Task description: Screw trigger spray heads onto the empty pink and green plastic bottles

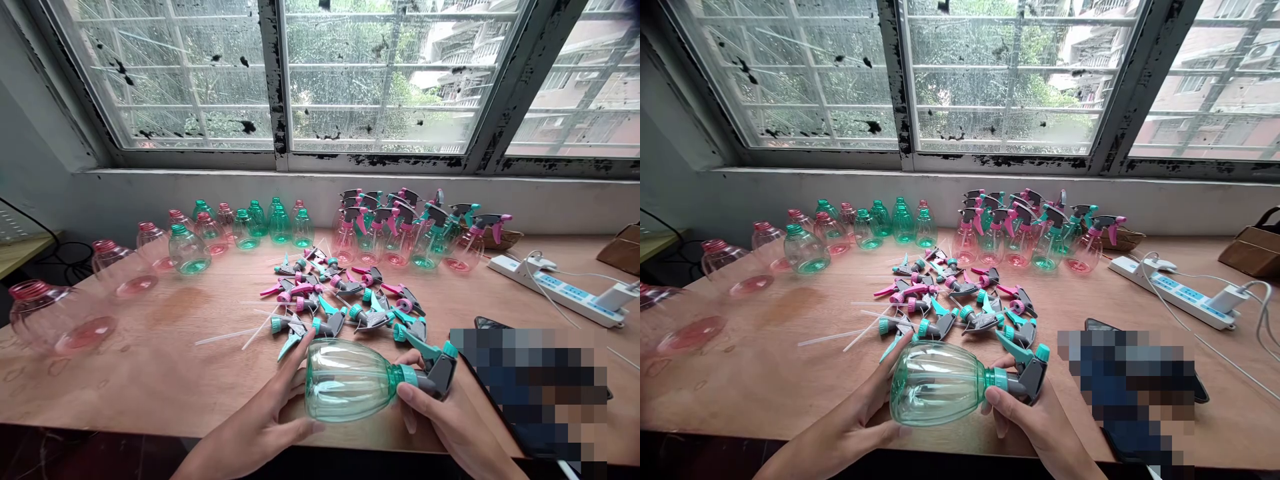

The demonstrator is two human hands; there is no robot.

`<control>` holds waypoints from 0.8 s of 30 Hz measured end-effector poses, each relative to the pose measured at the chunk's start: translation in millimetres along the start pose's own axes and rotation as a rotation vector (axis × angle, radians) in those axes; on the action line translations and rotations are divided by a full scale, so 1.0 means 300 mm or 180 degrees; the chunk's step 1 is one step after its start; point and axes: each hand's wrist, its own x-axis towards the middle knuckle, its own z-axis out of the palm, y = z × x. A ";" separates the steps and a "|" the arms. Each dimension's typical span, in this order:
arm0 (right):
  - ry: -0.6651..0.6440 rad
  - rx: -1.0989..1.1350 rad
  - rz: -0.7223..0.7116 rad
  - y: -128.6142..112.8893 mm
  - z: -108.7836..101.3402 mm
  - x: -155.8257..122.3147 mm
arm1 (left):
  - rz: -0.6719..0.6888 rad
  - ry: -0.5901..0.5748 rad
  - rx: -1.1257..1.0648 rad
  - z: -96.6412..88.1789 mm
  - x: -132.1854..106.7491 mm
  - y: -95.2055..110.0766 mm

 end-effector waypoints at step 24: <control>0.0002 0.0061 -0.0007 0.002 0.001 0.000 | -0.0130 0.0009 -0.0024 -0.007 -0.001 -0.007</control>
